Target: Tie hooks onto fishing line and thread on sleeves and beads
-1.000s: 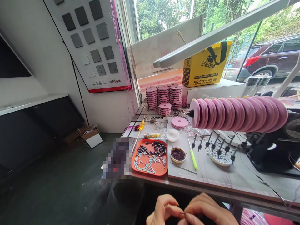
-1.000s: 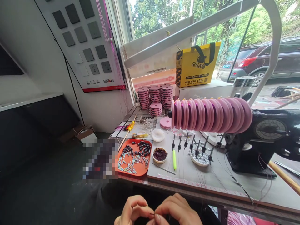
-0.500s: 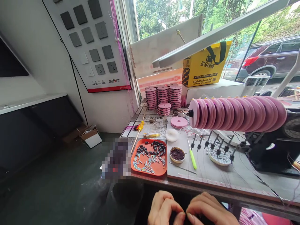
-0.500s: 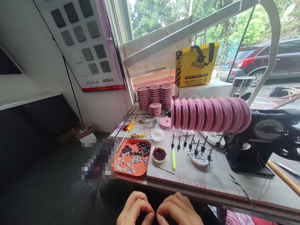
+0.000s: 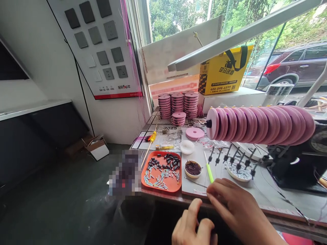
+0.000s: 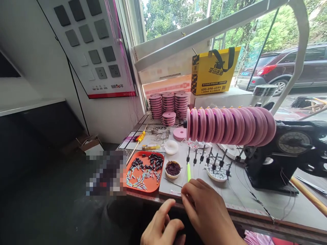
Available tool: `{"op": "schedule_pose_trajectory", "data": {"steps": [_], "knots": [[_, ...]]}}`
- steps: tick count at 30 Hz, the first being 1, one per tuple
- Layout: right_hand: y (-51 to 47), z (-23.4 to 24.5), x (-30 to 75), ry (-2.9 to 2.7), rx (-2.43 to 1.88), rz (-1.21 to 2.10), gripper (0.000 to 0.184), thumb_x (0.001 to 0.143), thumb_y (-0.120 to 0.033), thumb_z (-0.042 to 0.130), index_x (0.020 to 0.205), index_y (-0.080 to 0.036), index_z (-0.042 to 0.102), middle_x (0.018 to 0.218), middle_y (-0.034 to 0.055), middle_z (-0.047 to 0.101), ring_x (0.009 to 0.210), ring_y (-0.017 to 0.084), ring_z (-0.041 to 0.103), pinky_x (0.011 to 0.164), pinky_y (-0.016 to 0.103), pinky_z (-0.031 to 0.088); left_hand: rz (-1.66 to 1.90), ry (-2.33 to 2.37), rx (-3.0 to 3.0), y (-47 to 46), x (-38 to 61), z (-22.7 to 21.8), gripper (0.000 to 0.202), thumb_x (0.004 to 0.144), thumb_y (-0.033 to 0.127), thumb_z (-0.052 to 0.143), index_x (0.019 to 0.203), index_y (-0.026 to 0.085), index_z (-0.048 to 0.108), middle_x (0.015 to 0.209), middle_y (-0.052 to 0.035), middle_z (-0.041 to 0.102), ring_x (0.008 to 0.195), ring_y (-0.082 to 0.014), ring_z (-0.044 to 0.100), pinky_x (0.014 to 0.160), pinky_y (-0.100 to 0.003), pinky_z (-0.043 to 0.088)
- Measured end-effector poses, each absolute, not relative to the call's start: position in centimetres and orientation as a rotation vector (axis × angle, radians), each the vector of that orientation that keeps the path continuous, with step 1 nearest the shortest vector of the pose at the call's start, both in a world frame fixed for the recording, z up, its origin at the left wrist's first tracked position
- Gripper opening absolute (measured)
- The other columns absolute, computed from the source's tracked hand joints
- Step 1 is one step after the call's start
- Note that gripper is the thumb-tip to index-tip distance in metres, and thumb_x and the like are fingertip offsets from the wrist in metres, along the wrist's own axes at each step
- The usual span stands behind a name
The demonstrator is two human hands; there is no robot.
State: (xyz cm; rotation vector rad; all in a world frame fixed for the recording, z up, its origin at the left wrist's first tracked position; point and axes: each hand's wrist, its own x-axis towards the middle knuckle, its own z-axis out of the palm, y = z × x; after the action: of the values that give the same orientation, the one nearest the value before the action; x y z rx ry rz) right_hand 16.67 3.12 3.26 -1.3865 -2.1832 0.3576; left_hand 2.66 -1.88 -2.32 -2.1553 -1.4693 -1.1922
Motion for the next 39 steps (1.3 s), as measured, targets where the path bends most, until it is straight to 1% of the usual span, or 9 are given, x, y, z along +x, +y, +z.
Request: {"op": "schedule_pose_trajectory", "data": {"steps": [3, 6, 11, 21, 25, 28, 31, 34, 39], "knots": [[3.1, 3.2, 16.6, -2.225, -1.364, 0.229, 0.023, 0.085, -0.02, 0.041, 0.069, -0.019, 0.057, 0.066, 0.0027, 0.059, 0.062, 0.02, 0.058, 0.054, 0.031, 0.043, -0.951, -1.423, -2.155, -1.8, 3.3, -2.5, 0.016, 0.069, 0.01, 0.051, 0.06, 0.022, 0.053, 0.113, -0.0099, 0.07, 0.044, -0.0121, 0.06, 0.035, -0.025, 0.04], [3.1, 3.4, 16.4, -2.246, -1.299, 0.05, 0.026, 0.085, -0.017, 0.04, 0.065, -0.02, 0.055, 0.062, 0.002, 0.058, 0.056, 0.019, 0.058, 0.048, 0.028, 0.042, -0.819, -1.39, -2.135, -1.6, 3.3, -2.5, 0.016, 0.06, 0.006, 0.054, 0.056, 0.021, 0.051, 0.116, -0.0114, 0.068, 0.04, -0.0108, 0.057, 0.031, -0.026, 0.037], [3.1, 3.8, 16.1, -2.235, -1.205, -0.201, 0.027, 0.082, -0.012, 0.039, 0.06, -0.021, 0.052, 0.056, 0.0011, 0.056, 0.048, 0.017, 0.056, 0.042, 0.026, 0.04, -0.775, -1.383, -2.076, -1.5, 3.1, -2.5, 0.017, 0.061, 0.007, 0.057, 0.056, 0.021, 0.05, 0.116, -0.0061, 0.067, 0.038, -0.0096, 0.054, 0.029, -0.026, 0.035], [3.1, 3.7, 17.0, -2.321, -1.238, -0.146, 0.029, 0.085, -0.012, 0.038, 0.061, -0.021, 0.051, 0.058, 0.001, 0.057, 0.05, 0.017, 0.056, 0.044, 0.026, 0.038, -0.907, -1.483, -2.126, -1.7, 3.2, -3.1, 0.017, 0.056, 0.007, 0.055, 0.058, 0.023, 0.051, 0.121, -0.0059, 0.064, 0.039, -0.0107, 0.059, 0.03, -0.027, 0.035], [3.6, 4.4, 19.3, -2.421, -1.335, 0.036, 0.032, 0.09, -0.021, 0.037, 0.062, -0.02, 0.051, 0.061, 0.0016, 0.057, 0.058, 0.018, 0.058, 0.052, 0.027, 0.04, -0.854, -1.482, -2.105, -1.8, 3.4, -2.5, 0.021, 0.06, 0.006, 0.06, 0.072, 0.024, 0.06, 0.118, -0.005, 0.066, 0.038, -0.0114, 0.058, 0.028, -0.027, 0.038], [4.3, 5.1, 21.3, -2.494, -1.479, 0.2, 0.029, 0.089, -0.021, 0.038, 0.064, -0.019, 0.053, 0.066, 0.0022, 0.058, 0.063, 0.018, 0.057, 0.057, 0.027, 0.038, -0.841, -1.493, -2.098, -1.7, 3.6, -2.0, 0.045, 0.059, 0.003, 0.061, 0.097, 0.025, 0.064, 0.116, -0.0038, 0.068, 0.041, -0.0121, 0.06, 0.028, -0.026, 0.041], [5.0, 5.6, 22.9, -2.559, -1.543, 0.288, 0.024, 0.084, -0.017, 0.042, 0.061, -0.019, 0.052, 0.068, 0.0021, 0.059, 0.065, 0.016, 0.057, 0.058, 0.026, 0.035, -0.82, -1.537, -2.108, -1.5, 3.9, -1.9, 0.066, 0.054, -0.001, 0.058, 0.117, 0.021, 0.059, 0.117, -0.0029, 0.068, 0.052, -0.0141, 0.066, 0.032, -0.026, 0.047], [5.4, 6.1, 23.6, -2.593, -1.542, 0.32, 0.023, 0.079, -0.013, 0.045, 0.057, -0.018, 0.049, 0.066, 0.0011, 0.06, 0.06, 0.014, 0.055, 0.055, 0.024, 0.032, -0.799, -1.559, -2.065, -1.2, 4.2, -2.1, 0.06, 0.06, -0.002, 0.058, 0.118, 0.016, 0.06, 0.114, -0.0007, 0.07, 0.061, -0.0144, 0.069, 0.036, -0.024, 0.052], [5.4, 6.4, 24.1, -2.585, -1.531, 0.267, 0.02, 0.072, -0.006, 0.045, 0.057, -0.018, 0.05, 0.065, -0.0009, 0.059, 0.057, 0.012, 0.054, 0.053, 0.023, 0.03, -0.777, -1.539, -2.043, -0.9, 4.3, -2.4, 0.052, 0.07, -0.004, 0.053, 0.117, 0.016, 0.062, 0.114, -0.0023, 0.07, 0.065, -0.0154, 0.07, 0.038, -0.024, 0.053]]}}
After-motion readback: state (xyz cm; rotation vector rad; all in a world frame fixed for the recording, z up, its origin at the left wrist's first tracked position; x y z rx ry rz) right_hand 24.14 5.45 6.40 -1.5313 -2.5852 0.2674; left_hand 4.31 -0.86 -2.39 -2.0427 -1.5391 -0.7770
